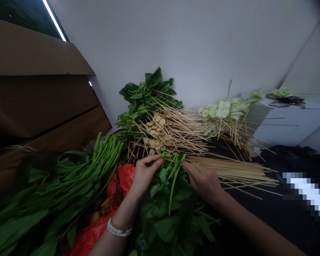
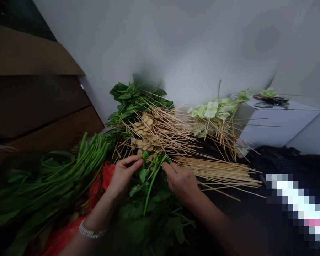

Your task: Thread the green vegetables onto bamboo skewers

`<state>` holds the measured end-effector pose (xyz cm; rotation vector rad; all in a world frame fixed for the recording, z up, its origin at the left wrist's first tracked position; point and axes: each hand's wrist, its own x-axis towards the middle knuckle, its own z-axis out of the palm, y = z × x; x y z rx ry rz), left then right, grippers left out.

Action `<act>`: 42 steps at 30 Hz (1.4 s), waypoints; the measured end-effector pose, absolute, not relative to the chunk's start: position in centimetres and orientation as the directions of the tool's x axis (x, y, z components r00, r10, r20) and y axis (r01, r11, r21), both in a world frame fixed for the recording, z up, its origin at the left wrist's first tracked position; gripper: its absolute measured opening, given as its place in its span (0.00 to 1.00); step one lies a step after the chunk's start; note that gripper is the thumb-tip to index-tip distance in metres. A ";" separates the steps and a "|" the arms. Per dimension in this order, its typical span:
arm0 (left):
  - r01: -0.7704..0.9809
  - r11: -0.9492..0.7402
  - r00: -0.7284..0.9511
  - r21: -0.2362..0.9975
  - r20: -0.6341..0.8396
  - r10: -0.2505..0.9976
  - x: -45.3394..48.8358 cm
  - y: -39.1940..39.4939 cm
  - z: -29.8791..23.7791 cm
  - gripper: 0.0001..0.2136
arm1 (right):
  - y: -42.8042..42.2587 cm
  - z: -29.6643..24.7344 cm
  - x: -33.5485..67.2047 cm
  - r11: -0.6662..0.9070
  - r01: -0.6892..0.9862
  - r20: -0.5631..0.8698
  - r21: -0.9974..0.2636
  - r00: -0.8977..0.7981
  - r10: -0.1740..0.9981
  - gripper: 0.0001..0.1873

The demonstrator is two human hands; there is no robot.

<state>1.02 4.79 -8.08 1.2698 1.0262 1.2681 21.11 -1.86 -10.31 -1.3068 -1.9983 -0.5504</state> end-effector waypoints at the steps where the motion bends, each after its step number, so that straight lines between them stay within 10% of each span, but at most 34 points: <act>1: -0.090 -0.106 0.077 0.990 0.114 0.991 1.0 4.8 -8.0 0.13 | -1.9 -10.4 21.1 0.406 0.914 0.729 -0.014 -0.268 0.629 0.13; 20: -0.113 0.088 0.263 0.990 -0.055 0.963 0.4 4.9 -7.9 0.12 | -2.3 -10.7 20.4 0.419 0.907 0.747 0.047 -0.311 0.588 0.14; 35: 0.047 -0.142 0.417 0.989 0.109 0.902 0.5 4.6 -7.6 0.20 | -1.9 -10.1 20.9 0.436 0.897 0.796 -0.076 -0.209 0.568 0.12; 42: -0.112 -0.245 0.029 0.963 0.249 0.968 0.3 5.7 -8.1 0.16 | -1.2 -8.9 23.0 0.369 0.913 0.869 -0.174 -0.034 0.494 0.10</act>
